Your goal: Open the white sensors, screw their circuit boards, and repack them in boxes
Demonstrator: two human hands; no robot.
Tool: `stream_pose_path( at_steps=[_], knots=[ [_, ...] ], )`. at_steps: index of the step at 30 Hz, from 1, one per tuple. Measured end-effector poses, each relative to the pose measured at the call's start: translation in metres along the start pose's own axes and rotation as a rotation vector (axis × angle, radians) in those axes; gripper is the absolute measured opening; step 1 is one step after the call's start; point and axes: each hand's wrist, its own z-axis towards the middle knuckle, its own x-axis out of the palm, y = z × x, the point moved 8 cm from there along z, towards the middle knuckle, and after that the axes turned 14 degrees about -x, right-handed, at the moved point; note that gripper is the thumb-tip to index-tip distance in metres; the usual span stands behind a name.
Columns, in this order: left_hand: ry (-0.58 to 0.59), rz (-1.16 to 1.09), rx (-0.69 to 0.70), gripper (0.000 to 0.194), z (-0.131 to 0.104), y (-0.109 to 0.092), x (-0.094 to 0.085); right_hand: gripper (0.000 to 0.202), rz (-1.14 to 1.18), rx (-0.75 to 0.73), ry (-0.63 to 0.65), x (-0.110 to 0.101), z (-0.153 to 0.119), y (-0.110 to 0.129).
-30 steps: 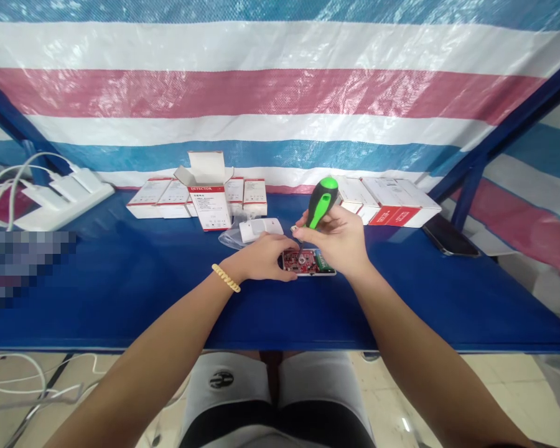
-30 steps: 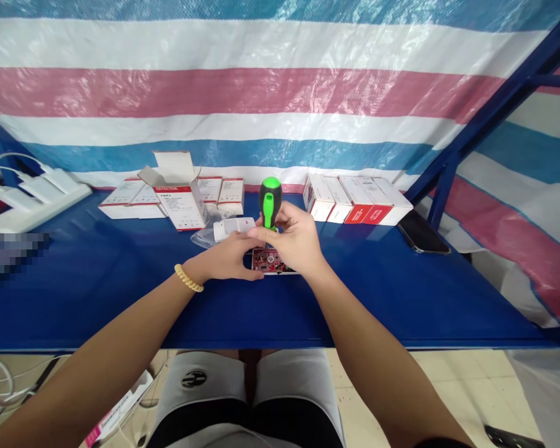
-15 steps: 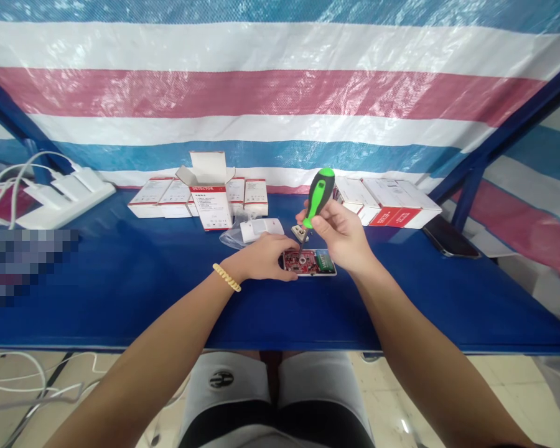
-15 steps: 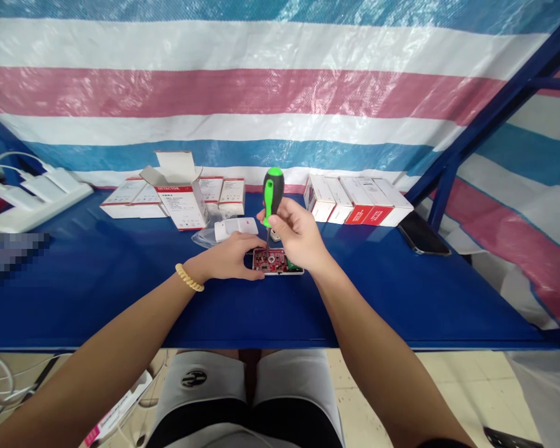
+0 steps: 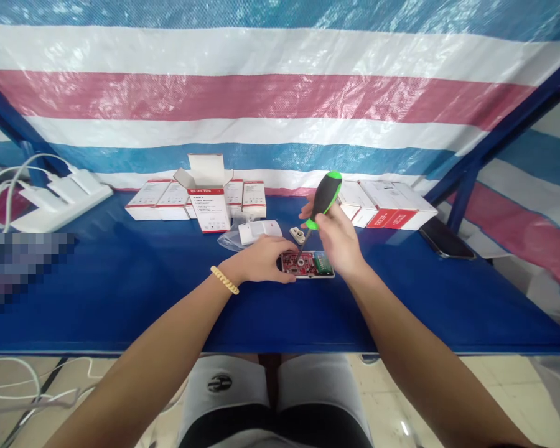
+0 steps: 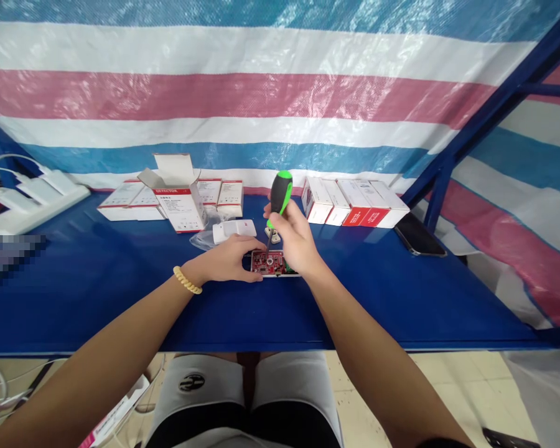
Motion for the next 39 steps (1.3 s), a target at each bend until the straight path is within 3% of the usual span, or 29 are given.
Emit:
stream_pose_path(
  at_steps=[7, 13, 18, 25, 31, 39],
  knots=[
    [-0.010, 0.002, 0.011, 0.044, 0.000, 0.000, 0.000, 0.037, 0.026, 0.059, 0.105, 0.003, 0.001, 0.009],
    [-0.003, -0.014, 0.006, 0.046, 0.000, -0.001, -0.001, 0.045, -0.045, 0.054, -0.039, 0.000, -0.002, 0.008],
    [0.013, -0.016, -0.003, 0.043, 0.000, -0.001, -0.001, 0.039, -0.156, -0.066, -0.098, -0.003, -0.005, 0.003],
    [0.005, 0.008, 0.010, 0.046, 0.001, 0.000, 0.000, 0.043, 0.066, 0.050, 0.005, -0.002, 0.001, 0.003],
    [0.003, 0.001, -0.002, 0.042, 0.000, -0.001, 0.000, 0.042, -0.056, 0.035, -0.033, -0.002, 0.000, 0.016],
    [0.005, 0.002, -0.003, 0.045, -0.001, -0.001, -0.001, 0.047, -0.311, -0.081, -0.138, -0.014, -0.004, 0.010]
  ],
)
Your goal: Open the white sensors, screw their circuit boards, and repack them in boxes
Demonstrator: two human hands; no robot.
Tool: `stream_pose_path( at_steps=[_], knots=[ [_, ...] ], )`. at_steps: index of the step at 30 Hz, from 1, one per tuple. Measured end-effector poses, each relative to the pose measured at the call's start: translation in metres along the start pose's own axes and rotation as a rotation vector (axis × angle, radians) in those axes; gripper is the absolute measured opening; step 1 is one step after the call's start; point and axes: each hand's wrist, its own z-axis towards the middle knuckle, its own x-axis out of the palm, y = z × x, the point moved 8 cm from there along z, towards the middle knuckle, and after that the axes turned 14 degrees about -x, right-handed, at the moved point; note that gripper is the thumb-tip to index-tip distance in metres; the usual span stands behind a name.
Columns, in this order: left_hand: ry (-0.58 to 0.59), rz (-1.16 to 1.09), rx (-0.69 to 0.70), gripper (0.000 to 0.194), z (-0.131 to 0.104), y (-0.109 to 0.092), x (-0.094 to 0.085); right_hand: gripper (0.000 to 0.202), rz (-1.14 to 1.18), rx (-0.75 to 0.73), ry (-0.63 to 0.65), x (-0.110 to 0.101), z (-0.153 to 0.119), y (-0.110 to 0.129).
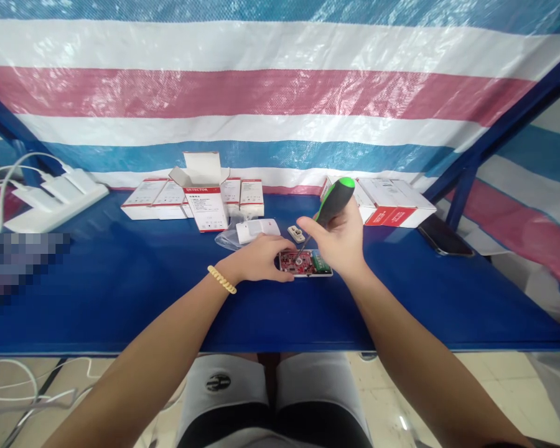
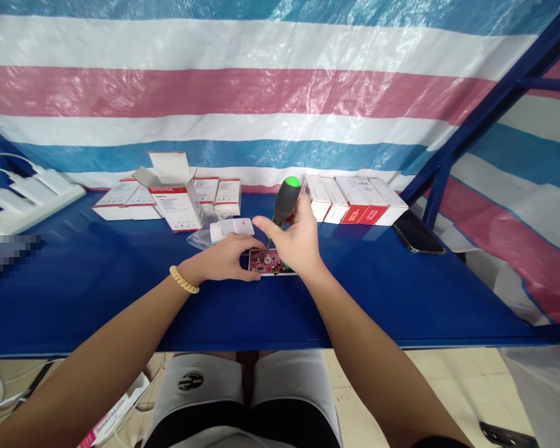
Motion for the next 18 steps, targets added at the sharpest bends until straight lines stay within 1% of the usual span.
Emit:
stream_pose_path(
  at_steps=[2, 5, 9, 11, 13, 15, 18],
  knots=[
    [-0.001, 0.001, 0.008, 0.046, 0.000, 0.000, 0.000, 0.043, 0.014, -0.036, 0.038, 0.002, 0.001, 0.000],
    [-0.007, -0.002, 0.018, 0.046, 0.000, 0.000, 0.000, 0.041, 0.121, -0.052, 0.117, 0.006, 0.003, 0.003],
    [-0.012, -0.014, 0.031, 0.042, 0.001, 0.000, 0.001, 0.039, 0.169, 0.021, 0.213, 0.010, 0.004, 0.006],
    [-0.011, -0.008, 0.033, 0.041, 0.001, 0.000, 0.001, 0.038, 0.164, 0.038, 0.228, 0.010, 0.004, 0.009],
    [-0.011, 0.006, 0.026, 0.040, 0.001, 0.000, 0.001, 0.038, 0.153, 0.049, 0.194, 0.008, 0.004, 0.010],
    [-0.010, 0.016, 0.016, 0.040, 0.001, 0.000, 0.001, 0.037, 0.142, 0.069, 0.132, 0.006, 0.004, 0.010],
    [-0.008, 0.017, 0.005, 0.041, 0.000, 0.000, 0.001, 0.041, 0.135, 0.091, 0.030, 0.002, 0.003, 0.007]
  ],
)
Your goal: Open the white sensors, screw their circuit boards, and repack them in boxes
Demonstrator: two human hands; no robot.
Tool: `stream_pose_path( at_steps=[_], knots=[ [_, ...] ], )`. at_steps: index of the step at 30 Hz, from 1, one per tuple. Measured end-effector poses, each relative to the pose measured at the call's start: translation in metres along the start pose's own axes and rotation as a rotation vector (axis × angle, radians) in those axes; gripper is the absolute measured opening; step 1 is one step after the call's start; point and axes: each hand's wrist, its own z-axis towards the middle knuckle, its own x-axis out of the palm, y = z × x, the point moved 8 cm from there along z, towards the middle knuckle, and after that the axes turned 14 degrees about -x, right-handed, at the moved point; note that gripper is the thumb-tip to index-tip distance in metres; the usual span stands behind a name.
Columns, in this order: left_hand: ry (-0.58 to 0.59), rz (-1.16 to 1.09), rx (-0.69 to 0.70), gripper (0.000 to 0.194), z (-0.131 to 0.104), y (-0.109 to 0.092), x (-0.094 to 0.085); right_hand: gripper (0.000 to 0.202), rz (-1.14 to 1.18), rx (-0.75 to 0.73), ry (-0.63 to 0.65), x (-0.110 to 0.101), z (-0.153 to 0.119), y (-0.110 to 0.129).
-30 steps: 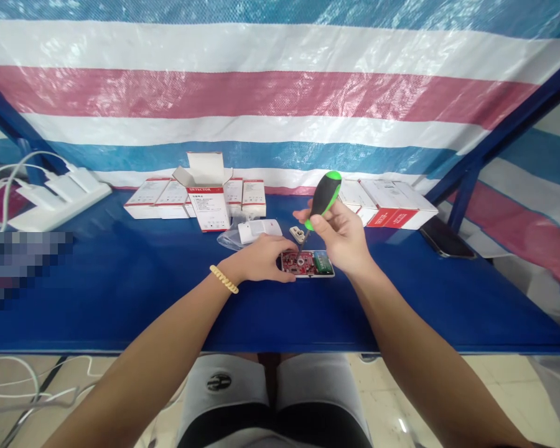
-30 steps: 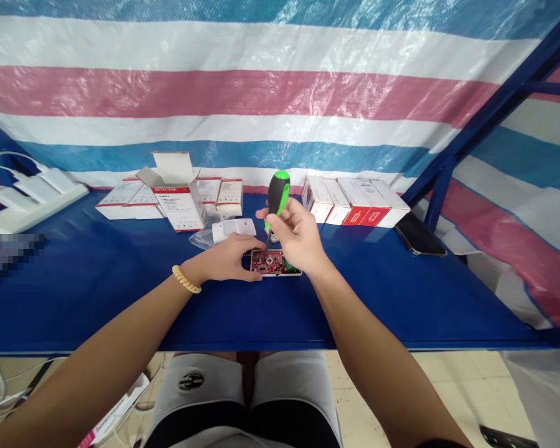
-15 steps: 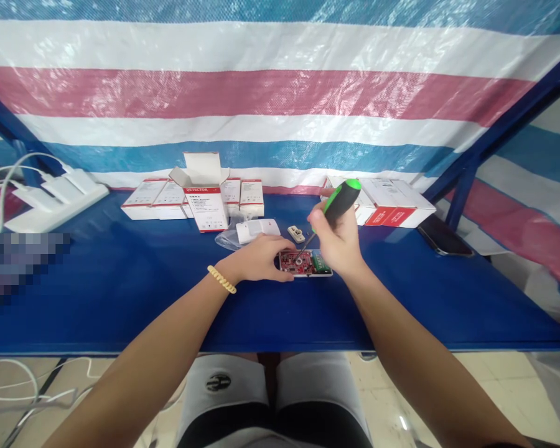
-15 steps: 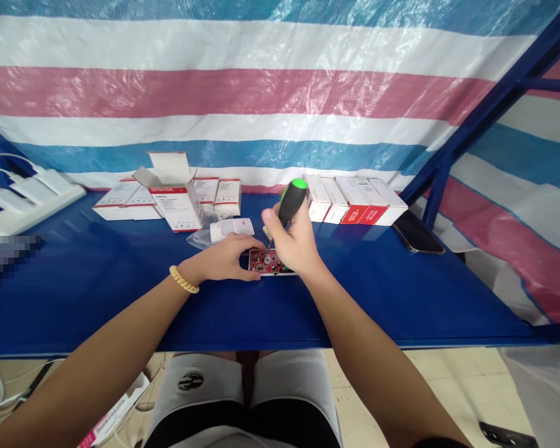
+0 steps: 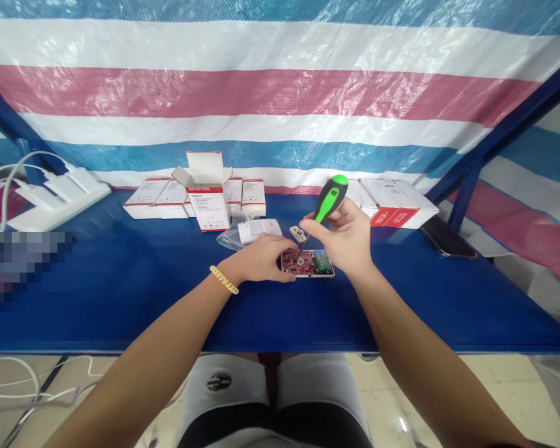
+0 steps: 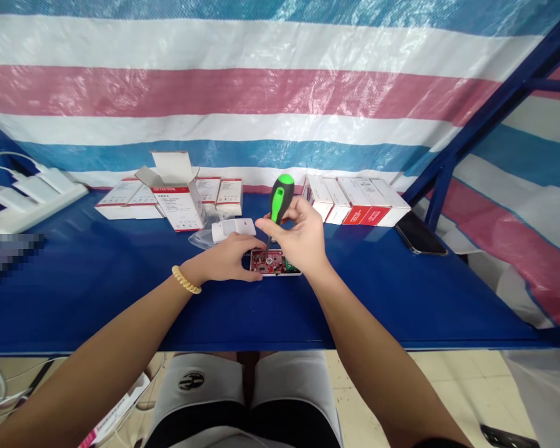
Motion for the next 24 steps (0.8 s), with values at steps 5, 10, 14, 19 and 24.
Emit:
stream_pose_path(
  at_steps=[5, 10, 14, 19, 24],
  knots=[
    [-0.004, -0.004, -0.005, 0.044, 0.000, 0.000, -0.001, 0.046, -0.084, -0.032, -0.050, -0.001, -0.002, -0.003],
    [0.010, -0.003, -0.018, 0.048, 0.000, 0.001, -0.002, 0.057, -0.200, -0.092, -0.117, -0.011, -0.001, -0.003],
    [0.016, -0.003, -0.044, 0.050, -0.001, 0.004, -0.003, 0.052, -0.297, -0.138, -0.305, -0.043, 0.008, -0.005],
    [0.060, 0.014, -0.063, 0.058, -0.005, 0.008, -0.002, 0.058, -0.368, -0.044, -0.303, -0.079, 0.027, -0.031],
    [0.069, -0.019, -0.040, 0.066, -0.007, 0.008, -0.002, 0.056, -0.420, 0.137, -0.089, -0.086, 0.031, -0.053]
  ],
)
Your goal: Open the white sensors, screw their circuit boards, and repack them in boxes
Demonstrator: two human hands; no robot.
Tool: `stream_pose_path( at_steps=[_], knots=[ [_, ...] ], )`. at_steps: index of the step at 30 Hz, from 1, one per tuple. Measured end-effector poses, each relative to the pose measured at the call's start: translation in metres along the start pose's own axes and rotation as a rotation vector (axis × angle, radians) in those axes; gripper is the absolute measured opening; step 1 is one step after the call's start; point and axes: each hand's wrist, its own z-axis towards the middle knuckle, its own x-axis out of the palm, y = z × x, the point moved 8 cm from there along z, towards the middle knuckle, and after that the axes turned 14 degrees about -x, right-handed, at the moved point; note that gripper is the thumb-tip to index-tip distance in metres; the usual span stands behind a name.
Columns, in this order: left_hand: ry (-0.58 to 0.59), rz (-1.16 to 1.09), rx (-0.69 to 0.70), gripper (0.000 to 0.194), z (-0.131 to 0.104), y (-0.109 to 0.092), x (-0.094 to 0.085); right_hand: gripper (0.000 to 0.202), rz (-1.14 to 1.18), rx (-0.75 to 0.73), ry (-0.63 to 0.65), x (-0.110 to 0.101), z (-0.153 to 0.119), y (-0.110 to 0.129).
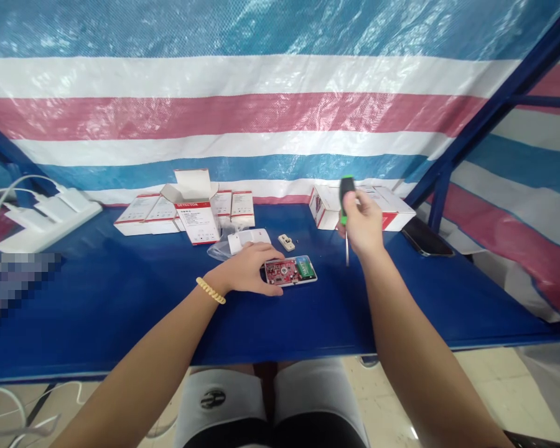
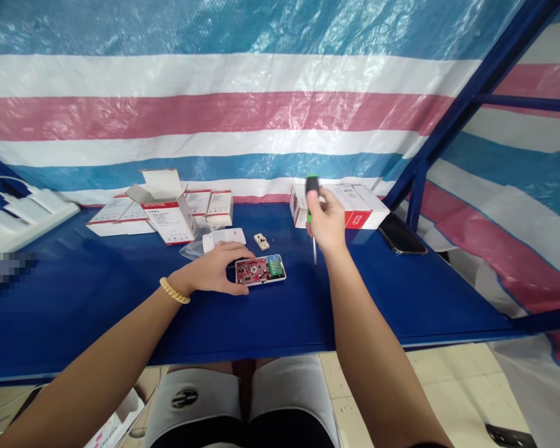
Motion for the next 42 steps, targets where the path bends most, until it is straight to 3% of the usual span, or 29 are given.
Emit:
stream_pose_path(
  at_steps=[6, 11, 14, 18, 21, 24, 28, 31, 36, 40, 42],
  knots=[
    [0.007, 0.035, -0.016, 0.060, 0.001, 0.001, 0.000, 0.028, -0.328, -0.014, 0.486, 0.032, -0.016, -0.007],
    [-0.052, 0.043, -0.038, 0.059, -0.002, 0.004, -0.009, 0.028, -0.449, -0.033, 0.697, 0.050, -0.027, -0.016],
    [-0.163, 0.067, -0.065, 0.048, -0.002, 0.011, -0.018, 0.034, -0.545, -0.012, 0.716, 0.050, -0.027, -0.022],
    [-0.408, 0.112, -0.144, 0.027, -0.002, 0.025, -0.035, 0.037, -0.695, 0.034, 0.658, 0.042, -0.025, -0.023],
    [-0.553, 0.079, -0.221, 0.027, -0.004, 0.037, -0.047, 0.035, -0.760, 0.047, 0.576, 0.036, -0.022, -0.020],
    [-0.617, 0.065, -0.298, 0.029, -0.006, 0.048, -0.056, 0.031, -0.790, 0.044, 0.506, 0.032, -0.019, -0.016],
    [-0.616, 0.094, -0.336, 0.031, -0.005, 0.054, -0.057, 0.024, -0.738, 0.043, 0.460, 0.031, -0.019, -0.010],
    [-0.572, 0.155, -0.315, 0.036, -0.003, 0.053, -0.049, 0.024, -0.570, -0.060, 0.442, 0.039, -0.020, 0.003],
    [-0.462, 0.283, -0.324, 0.044, 0.002, 0.053, -0.032, 0.025, -0.375, -0.259, 0.521, 0.066, -0.032, 0.025],
    [-0.399, 0.333, -0.348, 0.046, 0.004, 0.056, -0.025, 0.026, -0.256, -0.303, 0.573, 0.075, -0.039, 0.037],
    [-0.393, 0.328, -0.368, 0.047, 0.004, 0.057, -0.025, 0.030, -0.154, -0.276, 0.678, 0.076, -0.043, 0.041]
  ],
)
